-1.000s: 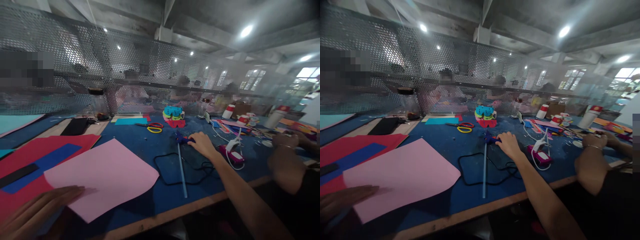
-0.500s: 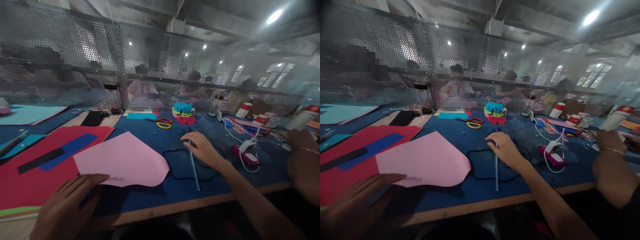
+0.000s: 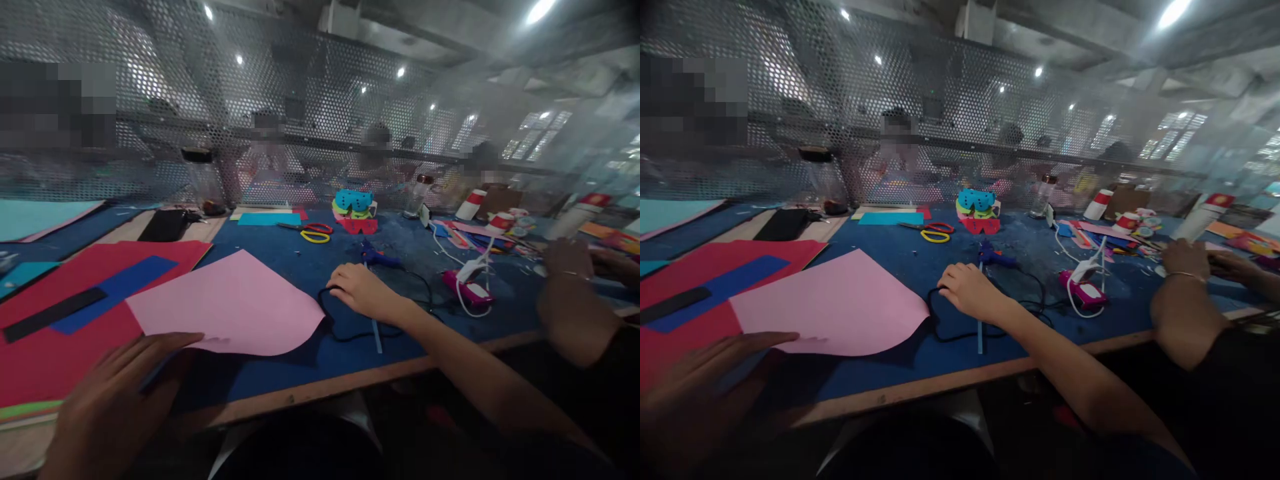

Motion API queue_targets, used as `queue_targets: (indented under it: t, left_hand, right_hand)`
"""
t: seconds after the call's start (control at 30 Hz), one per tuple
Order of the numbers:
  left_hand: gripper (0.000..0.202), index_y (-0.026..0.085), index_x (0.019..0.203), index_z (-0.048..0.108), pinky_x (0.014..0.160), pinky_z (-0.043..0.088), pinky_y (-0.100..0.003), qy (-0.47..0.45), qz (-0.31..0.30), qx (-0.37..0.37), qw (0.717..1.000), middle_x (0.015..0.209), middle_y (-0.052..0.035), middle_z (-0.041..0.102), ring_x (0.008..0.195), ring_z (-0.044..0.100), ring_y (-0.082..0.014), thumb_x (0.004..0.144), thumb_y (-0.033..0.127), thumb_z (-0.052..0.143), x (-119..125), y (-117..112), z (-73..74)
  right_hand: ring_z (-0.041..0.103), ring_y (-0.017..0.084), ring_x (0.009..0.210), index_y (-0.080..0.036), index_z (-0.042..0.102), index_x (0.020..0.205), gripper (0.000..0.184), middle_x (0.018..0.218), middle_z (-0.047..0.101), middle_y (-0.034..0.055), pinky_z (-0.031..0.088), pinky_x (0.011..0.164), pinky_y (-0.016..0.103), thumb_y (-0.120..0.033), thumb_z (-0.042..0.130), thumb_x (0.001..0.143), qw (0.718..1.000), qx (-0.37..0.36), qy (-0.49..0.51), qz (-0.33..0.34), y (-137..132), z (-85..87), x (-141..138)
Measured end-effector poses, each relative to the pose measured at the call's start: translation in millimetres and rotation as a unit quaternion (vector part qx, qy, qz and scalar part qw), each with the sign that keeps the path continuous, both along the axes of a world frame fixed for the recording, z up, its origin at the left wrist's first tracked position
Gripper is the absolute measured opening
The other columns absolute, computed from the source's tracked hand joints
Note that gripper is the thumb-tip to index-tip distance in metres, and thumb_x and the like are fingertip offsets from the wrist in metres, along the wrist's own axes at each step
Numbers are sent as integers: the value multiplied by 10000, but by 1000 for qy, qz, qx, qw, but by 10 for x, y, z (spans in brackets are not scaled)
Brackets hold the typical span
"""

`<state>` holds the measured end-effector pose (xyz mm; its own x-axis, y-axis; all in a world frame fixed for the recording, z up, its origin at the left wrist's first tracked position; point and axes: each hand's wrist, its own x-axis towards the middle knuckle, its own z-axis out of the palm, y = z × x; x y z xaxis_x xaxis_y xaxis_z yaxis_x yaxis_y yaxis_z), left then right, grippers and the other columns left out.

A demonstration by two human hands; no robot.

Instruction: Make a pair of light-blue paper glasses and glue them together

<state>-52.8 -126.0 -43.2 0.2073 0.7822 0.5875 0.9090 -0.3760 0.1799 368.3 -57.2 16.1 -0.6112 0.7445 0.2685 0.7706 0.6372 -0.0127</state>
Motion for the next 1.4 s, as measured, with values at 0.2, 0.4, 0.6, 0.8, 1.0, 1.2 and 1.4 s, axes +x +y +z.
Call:
queue_targets:
  t: [0.2,0.4,0.6,0.8,1.0,1.2,1.4]
  left_hand:
    - [373,240,1096,740,860,559,-450,-16,-30,0,999,1137,-96,807,1013,753,-330,1027,472,456,234,-42,267]
    - [460,189,978,748,760,536,-413,-37,2,-42,998,974,-108,817,887,753,-321,1038,488,405,465,-33,471]
    - [327,217,994,692,696,493,-329,15,47,2,999,916,-62,786,880,733,-274,1069,446,471,363,-17,494]
    - [264,212,1000,702,798,539,-369,26,26,29,999,960,-65,794,891,735,-270,1059,395,521,382,-16,524]
    - [351,254,974,759,781,561,-379,7,-77,-24,997,965,-45,831,856,767,-258,1046,478,500,491,196,526]
    - [397,295,1130,739,629,534,-327,3,-54,-151,987,951,-29,822,773,778,-263,1050,558,453,571,388,576]
    - [664,263,1641,300,758,627,-458,33,-34,-52,998,1445,-160,674,1150,741,-412,1042,456,508,715,598,617]
  right_hand:
    - [669,238,1031,-160,713,1011,165,1062,727,96,463,916,371,-293,623,1050,997,-20,61,-37,-120,162,130]
    - [664,207,1129,-215,692,1187,270,1194,708,66,508,1002,345,-421,677,1014,960,-175,205,76,-213,478,-74]
    - [664,198,1098,-199,731,1149,308,1143,733,59,504,986,332,-409,792,931,962,-199,114,151,-85,416,-227]
    - [659,234,1098,-178,741,1108,159,1155,748,94,482,954,372,-132,619,1015,992,-60,15,106,152,338,-260]
    - [657,243,1103,-166,746,1117,180,1145,751,107,469,948,376,-116,609,1012,998,-30,-19,49,344,313,-142]
    - [678,231,1074,-163,752,1073,153,1114,756,96,466,913,350,-176,604,1036,996,-82,-38,26,350,193,-87]
    - [693,218,1036,-186,749,1028,199,1050,759,63,434,885,333,-337,624,1057,994,-104,25,-17,364,166,-81]
